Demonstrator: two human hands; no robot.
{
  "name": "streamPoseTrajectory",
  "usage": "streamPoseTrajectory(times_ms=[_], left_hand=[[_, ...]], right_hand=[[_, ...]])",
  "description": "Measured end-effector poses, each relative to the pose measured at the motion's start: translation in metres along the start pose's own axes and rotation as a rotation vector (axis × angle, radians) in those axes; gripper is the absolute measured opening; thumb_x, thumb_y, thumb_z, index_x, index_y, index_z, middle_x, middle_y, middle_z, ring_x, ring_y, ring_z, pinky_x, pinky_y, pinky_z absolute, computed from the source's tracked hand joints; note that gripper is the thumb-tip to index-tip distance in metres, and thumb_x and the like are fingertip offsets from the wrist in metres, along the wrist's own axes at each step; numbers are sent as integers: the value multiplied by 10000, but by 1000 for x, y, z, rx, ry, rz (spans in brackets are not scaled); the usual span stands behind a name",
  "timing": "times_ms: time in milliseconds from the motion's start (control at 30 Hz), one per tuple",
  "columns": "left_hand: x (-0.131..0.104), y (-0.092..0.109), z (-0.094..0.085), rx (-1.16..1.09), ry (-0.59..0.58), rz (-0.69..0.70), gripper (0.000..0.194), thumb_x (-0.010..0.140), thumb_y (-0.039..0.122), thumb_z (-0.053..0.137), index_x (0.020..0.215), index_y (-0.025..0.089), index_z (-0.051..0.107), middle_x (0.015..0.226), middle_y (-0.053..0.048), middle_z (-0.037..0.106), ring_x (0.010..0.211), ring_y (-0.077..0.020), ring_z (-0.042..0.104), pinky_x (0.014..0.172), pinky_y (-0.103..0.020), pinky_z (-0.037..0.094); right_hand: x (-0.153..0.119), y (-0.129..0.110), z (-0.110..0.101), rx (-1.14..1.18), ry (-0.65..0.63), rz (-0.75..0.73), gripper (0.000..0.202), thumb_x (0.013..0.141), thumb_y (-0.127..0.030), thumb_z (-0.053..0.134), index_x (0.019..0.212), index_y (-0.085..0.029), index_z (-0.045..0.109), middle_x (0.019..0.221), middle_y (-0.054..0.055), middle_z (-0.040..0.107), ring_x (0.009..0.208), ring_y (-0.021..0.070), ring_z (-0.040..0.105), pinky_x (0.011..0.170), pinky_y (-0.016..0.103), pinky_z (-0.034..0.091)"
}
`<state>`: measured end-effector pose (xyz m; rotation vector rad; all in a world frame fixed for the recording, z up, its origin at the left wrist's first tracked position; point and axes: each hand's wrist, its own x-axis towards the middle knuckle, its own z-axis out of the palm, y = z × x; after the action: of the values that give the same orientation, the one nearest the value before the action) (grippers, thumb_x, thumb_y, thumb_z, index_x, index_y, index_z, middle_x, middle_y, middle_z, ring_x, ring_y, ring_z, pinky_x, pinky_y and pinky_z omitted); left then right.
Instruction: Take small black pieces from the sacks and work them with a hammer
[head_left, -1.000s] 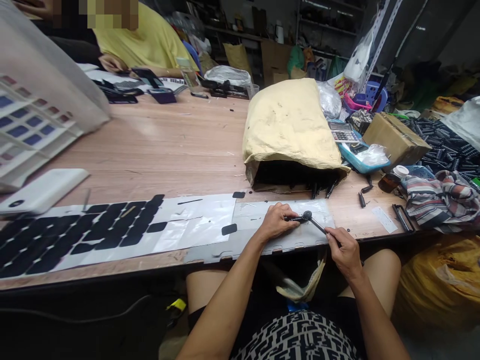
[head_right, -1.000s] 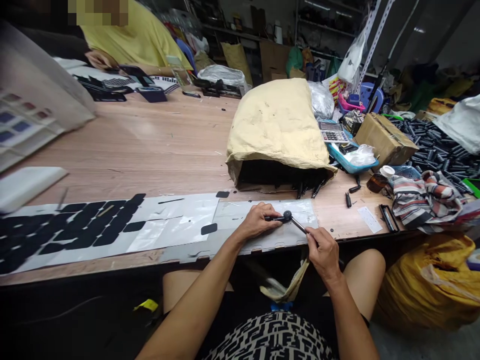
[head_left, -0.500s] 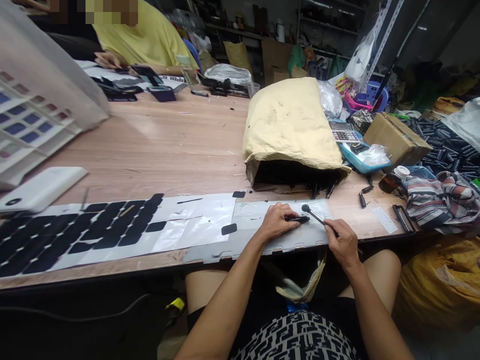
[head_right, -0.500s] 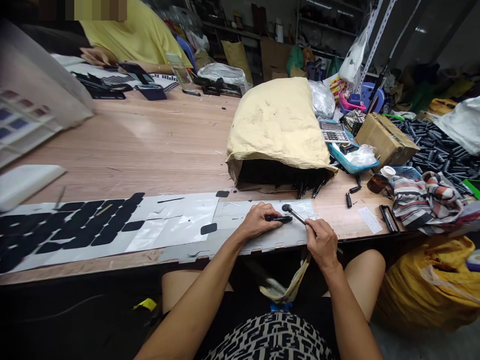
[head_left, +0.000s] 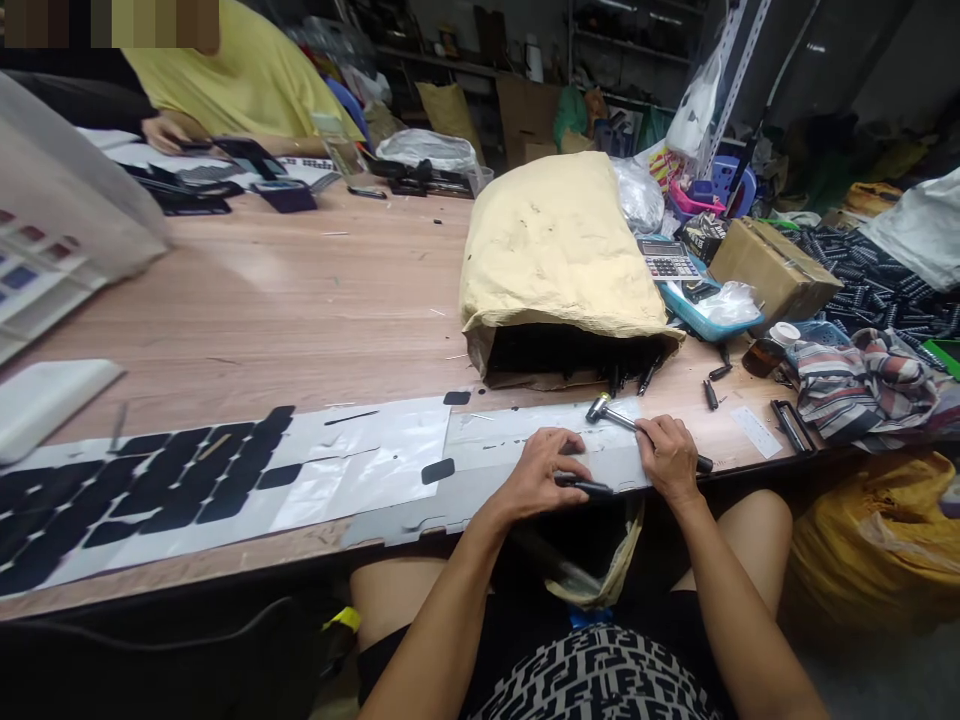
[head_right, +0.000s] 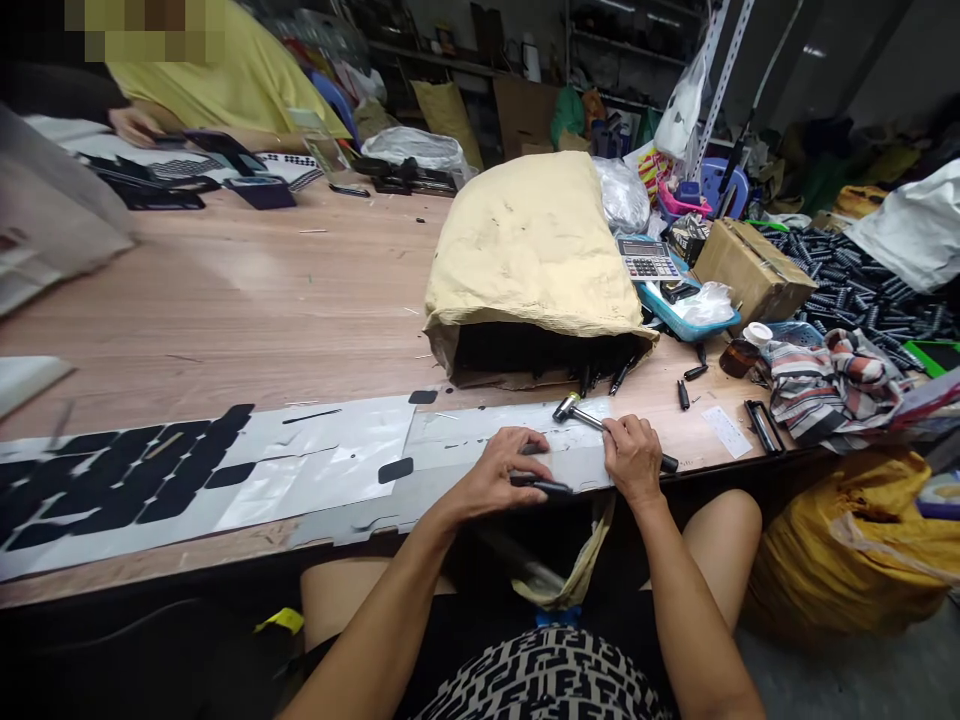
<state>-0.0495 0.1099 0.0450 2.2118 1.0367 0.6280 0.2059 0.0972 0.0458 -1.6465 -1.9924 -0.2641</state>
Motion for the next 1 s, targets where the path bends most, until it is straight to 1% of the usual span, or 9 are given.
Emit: streamPoseTrajectory(times_ms=[167, 333, 400, 467, 567, 667, 833, 900, 1000], left_hand=[[-30, 18, 7, 105, -118, 21, 282, 620, 301, 927, 864, 392, 820, 1582, 36, 406, 1486, -390, 261, 1222, -619, 162], [-45, 35, 21, 228, -42, 19, 319, 612, 313, 924, 910, 312, 812, 1654, -29, 302, 1509, -408, 236, 1227, -639, 147], [-45, 36, 22, 165, -1, 22, 343, 584, 364, 935, 896, 300, 809, 1625, -50, 364, 1488, -422, 275, 1210, -652, 182], [-37, 34, 18, 19, 53, 10, 276, 645, 407, 893, 880, 290, 805, 1472, -66, 563, 1410, -385, 412, 1173, -605, 302], [-3, 32, 2, -198, 242, -111, 202, 810, 422, 742, 908, 253, 791, 1077, -58, 759, 1102, -264, 642, 990, -420, 502], [52, 34, -15, -203, 411, -334, 251, 866, 430, 640, 910, 228, 781, 929, -40, 772, 866, -207, 684, 804, -321, 523], [136, 36, -18, 104, 299, -666, 379, 818, 555, 629, 904, 223, 791, 936, -110, 780, 966, -307, 705, 781, -362, 505], [156, 35, -10, 192, 221, -705, 413, 784, 571, 652, 930, 212, 794, 1000, -148, 776, 1028, -340, 698, 801, -378, 507], [169, 32, 1, 232, 137, -719, 377, 776, 498, 674, 990, 208, 789, 1098, -161, 760, 1084, -338, 687, 821, -365, 504]], right_hand=[[0, 0, -1, -12, 2, 10, 200, 965, -253, 559, 1066, -237, 732, 921, 51, 664, 862, 208, 521, 782, 315, 393], [0, -2, -1, -16, -5, 11, 203, 965, -248, 554, 1068, -233, 728, 921, 55, 663, 860, 211, 518, 782, 317, 391], [0, -2, -1, -22, -9, 15, 199, 962, -246, 558, 1067, -234, 727, 917, 54, 662, 856, 211, 518, 777, 317, 387], [0, -3, -2, -27, -10, 20, 196, 960, -249, 562, 1069, -235, 724, 919, 53, 662, 857, 212, 518, 774, 319, 382], [-1, -4, -2, -34, -7, 25, 193, 954, -245, 566, 1070, -234, 721, 922, 53, 659, 859, 214, 518, 774, 321, 379], [-1, -4, -3, -31, -13, 25, 193, 941, -229, 573, 1070, -232, 717, 922, 51, 655, 860, 212, 515, 778, 320, 382], [-2, -4, -3, -20, -20, 29, 181, 912, -205, 597, 1046, -227, 716, 924, 47, 657, 876, 211, 519, 796, 318, 387], [-2, -4, -3, -19, -24, 32, 178, 911, -204, 597, 1041, -228, 715, 923, 46, 656, 881, 210, 520, 801, 316, 388], [-2, -4, -3, -24, -36, 36, 176, 906, -205, 599, 1038, -229, 714, 923, 47, 652, 886, 210, 520, 798, 314, 387]])
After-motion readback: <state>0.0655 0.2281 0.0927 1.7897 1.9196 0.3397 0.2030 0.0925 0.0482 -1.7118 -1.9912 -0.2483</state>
